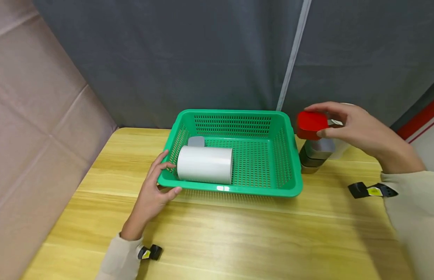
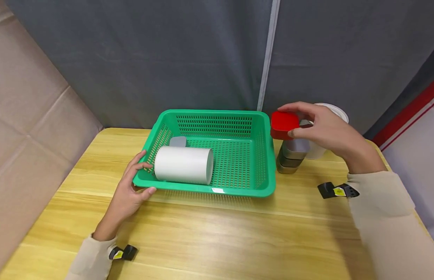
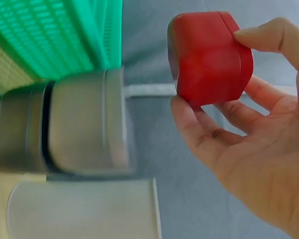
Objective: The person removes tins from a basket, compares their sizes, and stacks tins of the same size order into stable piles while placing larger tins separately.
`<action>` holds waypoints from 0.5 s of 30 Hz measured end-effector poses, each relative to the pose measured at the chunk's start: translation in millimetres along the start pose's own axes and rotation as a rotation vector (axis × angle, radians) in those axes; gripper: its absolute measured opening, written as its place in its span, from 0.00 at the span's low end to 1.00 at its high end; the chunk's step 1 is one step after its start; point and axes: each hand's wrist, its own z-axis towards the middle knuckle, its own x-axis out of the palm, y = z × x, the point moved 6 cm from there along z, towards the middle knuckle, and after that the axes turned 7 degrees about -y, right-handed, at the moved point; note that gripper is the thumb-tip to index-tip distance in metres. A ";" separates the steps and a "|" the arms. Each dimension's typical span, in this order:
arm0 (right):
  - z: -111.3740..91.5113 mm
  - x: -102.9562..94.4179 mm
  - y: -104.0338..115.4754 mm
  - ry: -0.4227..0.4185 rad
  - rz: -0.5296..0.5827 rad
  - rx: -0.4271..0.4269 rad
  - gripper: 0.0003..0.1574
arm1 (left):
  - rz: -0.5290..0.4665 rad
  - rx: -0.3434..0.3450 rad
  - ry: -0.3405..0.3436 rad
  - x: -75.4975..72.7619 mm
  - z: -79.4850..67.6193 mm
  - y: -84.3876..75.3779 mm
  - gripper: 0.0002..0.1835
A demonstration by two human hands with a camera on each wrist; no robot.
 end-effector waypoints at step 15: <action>-17.1 -10.1 -41.0 -0.020 0.009 0.006 0.34 | 0.002 -0.001 0.000 -0.6 -0.2 -1.3 0.31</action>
